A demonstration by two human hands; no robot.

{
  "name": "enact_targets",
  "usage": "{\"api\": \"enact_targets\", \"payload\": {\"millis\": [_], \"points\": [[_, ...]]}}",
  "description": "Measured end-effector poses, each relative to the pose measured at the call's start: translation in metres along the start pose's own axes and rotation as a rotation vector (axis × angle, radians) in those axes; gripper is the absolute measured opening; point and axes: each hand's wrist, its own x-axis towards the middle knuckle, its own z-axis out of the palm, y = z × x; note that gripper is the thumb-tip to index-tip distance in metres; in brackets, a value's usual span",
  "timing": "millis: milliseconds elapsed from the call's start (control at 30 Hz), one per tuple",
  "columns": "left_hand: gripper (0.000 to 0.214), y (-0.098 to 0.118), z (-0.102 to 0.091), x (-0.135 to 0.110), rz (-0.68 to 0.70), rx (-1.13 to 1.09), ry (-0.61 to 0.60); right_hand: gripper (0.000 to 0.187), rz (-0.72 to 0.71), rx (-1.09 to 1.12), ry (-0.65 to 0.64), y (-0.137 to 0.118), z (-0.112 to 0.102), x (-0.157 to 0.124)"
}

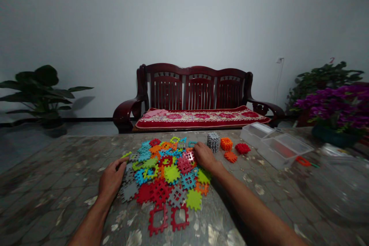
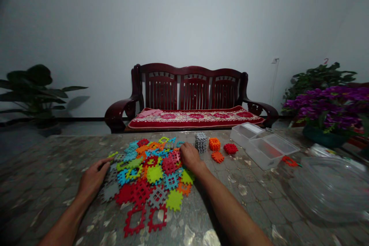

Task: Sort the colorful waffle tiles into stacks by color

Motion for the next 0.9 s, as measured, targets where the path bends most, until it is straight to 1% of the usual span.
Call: {"api": "enact_targets", "payload": {"millis": [167,233,367,500,600,700,800,900], "points": [[0.037,-0.005,0.002,0.002,0.018,0.004,-0.016,0.026,0.004,0.038,0.01,0.0,0.002,-0.001],[0.036,-0.006,0.002,0.002,0.01,0.006,-0.015,0.025,0.033,0.047,-0.004,0.001,0.001,0.002],[0.036,-0.005,0.002,0.003,0.002,0.006,-0.016,0.034,0.09,0.03,-0.058,0.0,-0.002,0.009],[0.038,-0.004,0.002,0.002,0.01,0.016,-0.019,0.039,0.073,0.03,-0.071,-0.002,-0.006,0.015],[0.037,-0.004,0.002,0.002,0.015,0.025,-0.01,0.043,0.063,0.029,-0.058,-0.003,-0.006,0.013],[0.037,-0.004,0.002,0.002,0.02,0.032,-0.008,0.044,0.052,0.021,0.008,-0.002,-0.004,0.007],[0.036,-0.003,0.002,0.002,0.018,0.025,-0.006,0.041,0.069,0.023,0.133,0.003,0.002,-0.005],[0.033,-0.002,0.001,0.002,0.014,0.014,0.007,0.044,0.112,0.066,0.245,0.012,0.013,-0.018]]}}
